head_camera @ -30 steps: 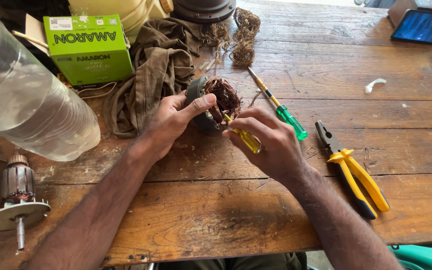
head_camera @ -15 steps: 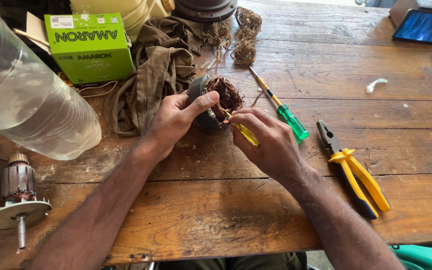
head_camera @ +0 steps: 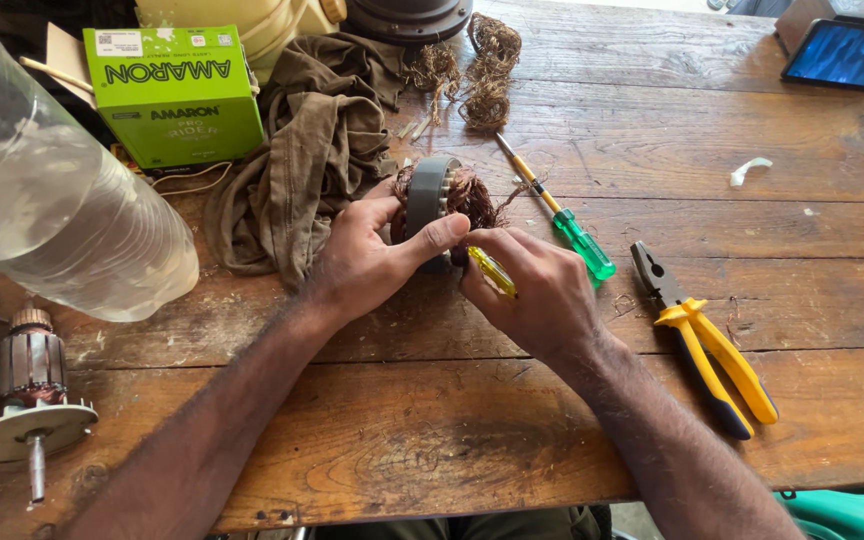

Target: The person works on an electric motor stator on a wooden workbench, first pressing and rotating the wound coil assembly by hand, then using a screwdriver to pry and pull copper windings out of the housing. They continue extracting wire bundles from the stator throughout the clip.

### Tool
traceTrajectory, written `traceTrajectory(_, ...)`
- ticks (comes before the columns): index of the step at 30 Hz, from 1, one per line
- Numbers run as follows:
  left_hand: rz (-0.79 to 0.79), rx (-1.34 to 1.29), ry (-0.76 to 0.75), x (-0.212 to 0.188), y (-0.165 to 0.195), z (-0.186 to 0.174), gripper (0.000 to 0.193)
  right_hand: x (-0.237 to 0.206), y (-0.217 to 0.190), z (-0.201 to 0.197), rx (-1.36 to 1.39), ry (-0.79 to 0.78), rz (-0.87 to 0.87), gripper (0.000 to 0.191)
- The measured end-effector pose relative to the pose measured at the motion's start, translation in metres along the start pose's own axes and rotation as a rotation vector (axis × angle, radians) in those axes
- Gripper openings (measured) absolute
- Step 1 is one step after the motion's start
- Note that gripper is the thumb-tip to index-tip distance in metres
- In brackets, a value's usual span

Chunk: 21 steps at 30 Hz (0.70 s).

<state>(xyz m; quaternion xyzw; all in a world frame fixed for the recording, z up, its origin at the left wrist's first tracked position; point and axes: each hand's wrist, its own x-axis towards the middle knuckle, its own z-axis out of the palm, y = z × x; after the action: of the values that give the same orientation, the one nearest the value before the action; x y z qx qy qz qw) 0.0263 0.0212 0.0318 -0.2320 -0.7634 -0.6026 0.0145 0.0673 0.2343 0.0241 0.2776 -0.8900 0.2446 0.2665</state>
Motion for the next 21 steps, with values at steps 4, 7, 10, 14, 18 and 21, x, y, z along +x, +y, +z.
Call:
traceTrajectory(4,-0.083,0.08,-0.053,0.002,-0.001,-0.007,0.051,0.001,0.006,-0.001,0.048,-0.055,0.031,0.028)
traceTrajectory(7,-0.02,0.146,-0.089,0.002,-0.003,-0.012,0.053,0.002,0.008,-0.005,0.046,-0.09,0.02,0.028)
traceTrajectory(10,0.034,0.127,-0.128,0.002,-0.005,-0.015,0.055,0.003,0.008,-0.008,0.096,-0.132,0.063,0.028)
traceTrajectory(14,0.062,0.119,-0.162,0.003,-0.005,-0.016,0.058,0.004,0.005,-0.012,0.098,-0.125,0.108,0.026)
traceTrajectory(18,0.088,0.126,-0.173,0.003,-0.003,-0.017,0.053,0.005,0.004,-0.014,0.115,-0.124,0.115,0.025)
traceTrajectory(21,0.105,0.124,-0.17,0.002,0.0,-0.016,0.05,0.004,0.005,-0.013,0.113,-0.101,0.096,0.024)
